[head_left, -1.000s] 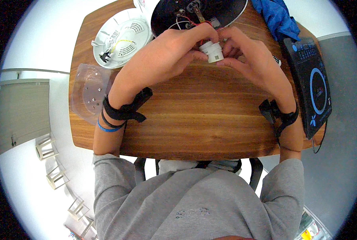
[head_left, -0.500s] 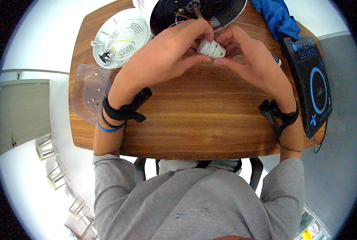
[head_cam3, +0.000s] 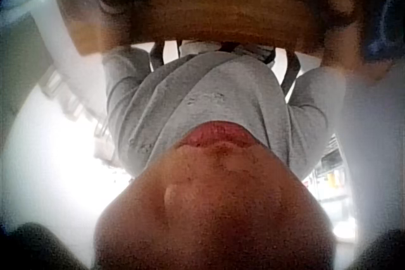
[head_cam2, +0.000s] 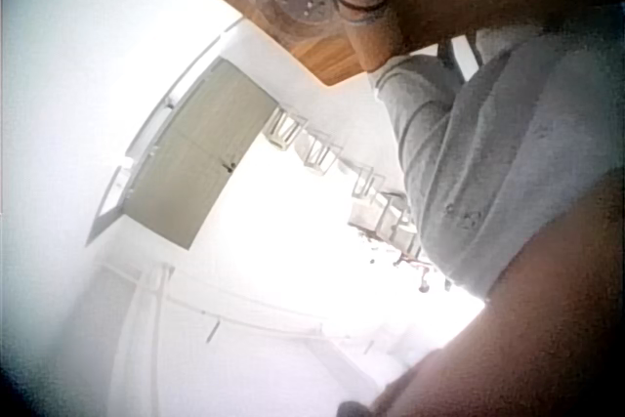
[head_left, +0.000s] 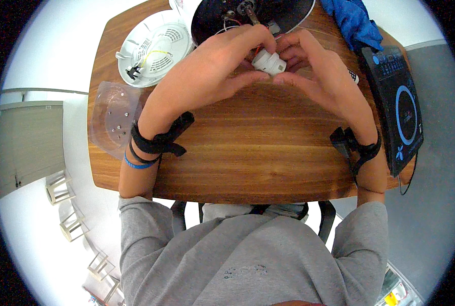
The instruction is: The person assembles a white rice cooker by connecting internal wires, securing a base plate with a screwdriver, and snapping the main body onto the base. The person handles the cooker body, base plate, wires, and a screwdriver.
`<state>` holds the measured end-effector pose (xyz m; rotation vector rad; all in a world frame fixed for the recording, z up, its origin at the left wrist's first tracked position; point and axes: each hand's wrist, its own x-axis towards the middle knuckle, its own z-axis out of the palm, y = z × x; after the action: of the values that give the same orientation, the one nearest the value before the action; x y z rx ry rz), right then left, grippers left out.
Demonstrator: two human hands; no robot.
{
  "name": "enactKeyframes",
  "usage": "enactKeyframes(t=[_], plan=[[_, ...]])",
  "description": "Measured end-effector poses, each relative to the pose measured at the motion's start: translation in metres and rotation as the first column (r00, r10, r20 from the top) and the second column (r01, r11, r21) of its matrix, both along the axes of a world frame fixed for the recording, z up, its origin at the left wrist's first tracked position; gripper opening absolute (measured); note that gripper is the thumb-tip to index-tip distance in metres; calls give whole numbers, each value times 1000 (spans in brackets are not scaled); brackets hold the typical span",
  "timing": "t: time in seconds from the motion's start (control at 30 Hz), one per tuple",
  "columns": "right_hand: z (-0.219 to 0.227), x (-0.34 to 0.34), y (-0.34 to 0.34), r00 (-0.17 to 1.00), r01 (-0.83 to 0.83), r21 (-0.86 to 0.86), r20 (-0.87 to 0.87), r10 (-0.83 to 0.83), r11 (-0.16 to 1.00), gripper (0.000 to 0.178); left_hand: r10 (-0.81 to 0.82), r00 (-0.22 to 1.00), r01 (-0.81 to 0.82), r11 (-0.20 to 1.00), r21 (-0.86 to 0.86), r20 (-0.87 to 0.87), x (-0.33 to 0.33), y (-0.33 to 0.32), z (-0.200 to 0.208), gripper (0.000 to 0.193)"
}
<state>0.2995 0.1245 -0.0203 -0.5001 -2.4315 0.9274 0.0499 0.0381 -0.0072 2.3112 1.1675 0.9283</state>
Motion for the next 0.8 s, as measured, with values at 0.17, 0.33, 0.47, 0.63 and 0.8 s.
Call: enactKeyframes(t=[0.17,0.33,0.47,0.63,0.8], plan=[[0,-2,-1,999,29,3,-21,-29,1000,51,46,999,-46,999,-28,-2,2,-3,1,36],[3,-3,-4,998,60,70,-24,-59,996,47,75,997,-75,996,-43,3,1,-3,1,38],[2,-3,-3,997,64,81,-41,-61,995,46,75,997,-73,993,-88,25,1,-4,3,41],[2,-3,-5,998,66,37,-18,-65,997,46,67,997,-62,993,-98,44,2,-3,0,42],[2,-2,-6,998,56,7,-21,-56,998,46,76,997,-73,990,-122,23,3,-5,3,43]])
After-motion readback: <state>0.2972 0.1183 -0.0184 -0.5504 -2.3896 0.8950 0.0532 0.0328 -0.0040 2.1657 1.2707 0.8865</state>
